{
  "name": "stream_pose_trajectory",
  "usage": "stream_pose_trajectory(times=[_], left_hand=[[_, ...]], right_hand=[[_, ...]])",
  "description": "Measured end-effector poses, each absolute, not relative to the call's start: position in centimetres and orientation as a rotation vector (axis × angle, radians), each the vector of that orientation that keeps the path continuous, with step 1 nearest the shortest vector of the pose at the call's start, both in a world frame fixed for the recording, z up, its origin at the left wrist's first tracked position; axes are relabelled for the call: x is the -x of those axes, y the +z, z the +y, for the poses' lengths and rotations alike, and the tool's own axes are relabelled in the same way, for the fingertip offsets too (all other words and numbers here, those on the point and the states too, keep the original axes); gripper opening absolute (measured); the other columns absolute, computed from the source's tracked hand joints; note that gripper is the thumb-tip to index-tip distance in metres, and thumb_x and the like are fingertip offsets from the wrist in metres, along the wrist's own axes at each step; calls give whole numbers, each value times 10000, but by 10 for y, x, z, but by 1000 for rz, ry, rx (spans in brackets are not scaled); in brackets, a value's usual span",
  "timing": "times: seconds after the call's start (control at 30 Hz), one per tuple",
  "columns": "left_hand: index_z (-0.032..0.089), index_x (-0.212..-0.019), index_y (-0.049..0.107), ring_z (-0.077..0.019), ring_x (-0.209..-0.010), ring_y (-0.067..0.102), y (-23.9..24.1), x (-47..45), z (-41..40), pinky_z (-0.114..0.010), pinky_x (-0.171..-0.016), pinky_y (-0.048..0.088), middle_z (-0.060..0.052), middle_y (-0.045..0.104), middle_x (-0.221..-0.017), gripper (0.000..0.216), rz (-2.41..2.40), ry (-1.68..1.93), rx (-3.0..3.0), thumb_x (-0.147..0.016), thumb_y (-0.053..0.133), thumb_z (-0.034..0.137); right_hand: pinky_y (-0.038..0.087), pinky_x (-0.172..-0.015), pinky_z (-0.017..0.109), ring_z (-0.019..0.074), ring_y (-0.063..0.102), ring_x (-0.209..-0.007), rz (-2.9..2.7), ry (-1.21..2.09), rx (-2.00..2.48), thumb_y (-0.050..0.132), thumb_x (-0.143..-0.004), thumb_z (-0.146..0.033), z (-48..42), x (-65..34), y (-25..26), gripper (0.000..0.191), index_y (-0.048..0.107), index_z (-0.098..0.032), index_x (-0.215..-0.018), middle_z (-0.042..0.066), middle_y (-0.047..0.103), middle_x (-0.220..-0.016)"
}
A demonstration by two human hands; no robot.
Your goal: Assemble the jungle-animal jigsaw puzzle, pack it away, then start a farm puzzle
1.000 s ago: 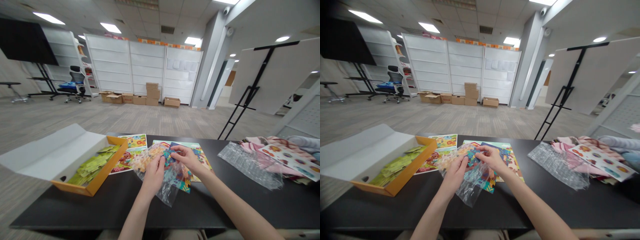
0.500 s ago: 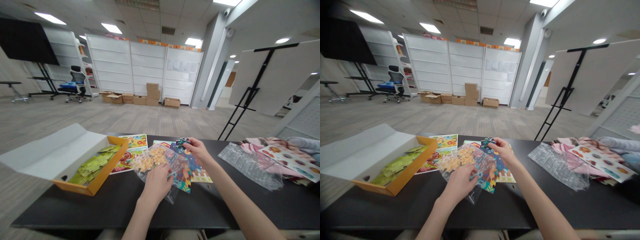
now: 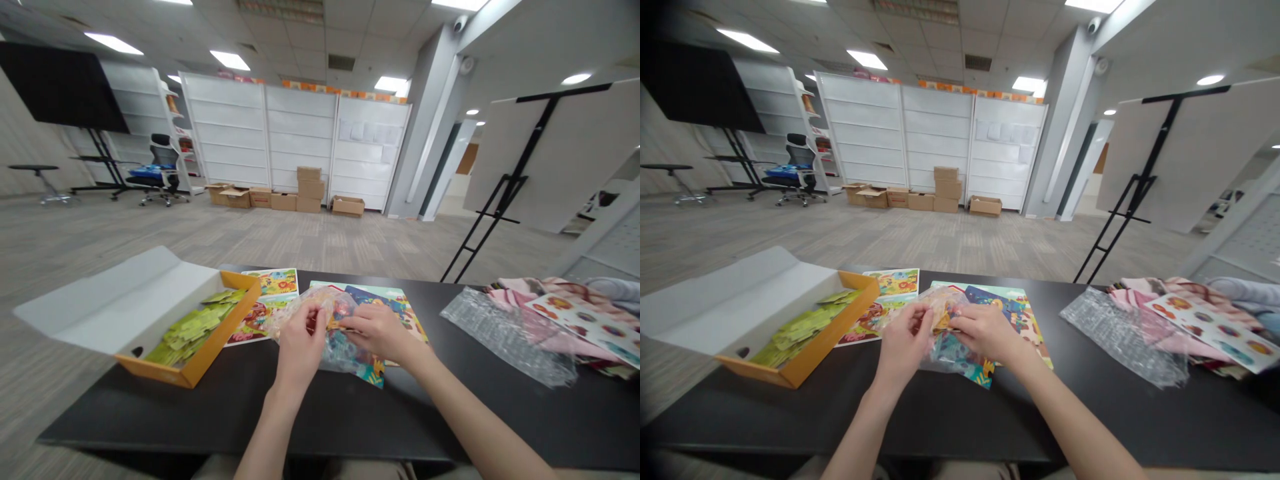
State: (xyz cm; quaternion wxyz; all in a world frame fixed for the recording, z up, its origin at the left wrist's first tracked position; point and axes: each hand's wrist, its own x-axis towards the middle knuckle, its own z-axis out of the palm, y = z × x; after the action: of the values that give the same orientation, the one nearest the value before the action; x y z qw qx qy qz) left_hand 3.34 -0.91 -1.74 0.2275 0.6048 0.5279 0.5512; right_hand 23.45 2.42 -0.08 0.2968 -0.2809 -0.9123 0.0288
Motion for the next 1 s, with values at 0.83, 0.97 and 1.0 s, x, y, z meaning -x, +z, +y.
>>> stream_pose_trajectory(times=[0.83, 0.97, 1.0], left_hand=[[225, -929, 685, -186, -708, 641, -21, -44, -12, -296, -692, 473, -40, 726, -878, 148, 1470, 1496, -1865, -934, 553, 291], [219, -946, 692, -184, -689, 658, -21, -46, -11, -296, -685, 501, -35, 729, -844, 165, 1406, 1487, -1741, -921, 569, 327], [217, -945, 693, -183, -680, 660, -21, -46, -11, -297, -684, 506, -33, 728, -831, 169, 1396, 1483, -1719, -919, 573, 333]], right_hand=[[470, -687, 294, 178, 637, -647, -2001, -116, 1333, 481, -945, -289, 48, -281, 9, 275, 732, -218, -1033, 54, 721, -764], [478, -756, 316, 261, 699, -907, -2078, -93, 1920, 564, -915, -342, 71, -321, 5, 285, 745, -176, -1061, 132, 753, -1006], [482, -766, 322, 284, 701, -951, -2150, -56, 2026, 613, -892, -380, 74, -329, 2, 311, 747, -166, -1073, 155, 749, -1062]])
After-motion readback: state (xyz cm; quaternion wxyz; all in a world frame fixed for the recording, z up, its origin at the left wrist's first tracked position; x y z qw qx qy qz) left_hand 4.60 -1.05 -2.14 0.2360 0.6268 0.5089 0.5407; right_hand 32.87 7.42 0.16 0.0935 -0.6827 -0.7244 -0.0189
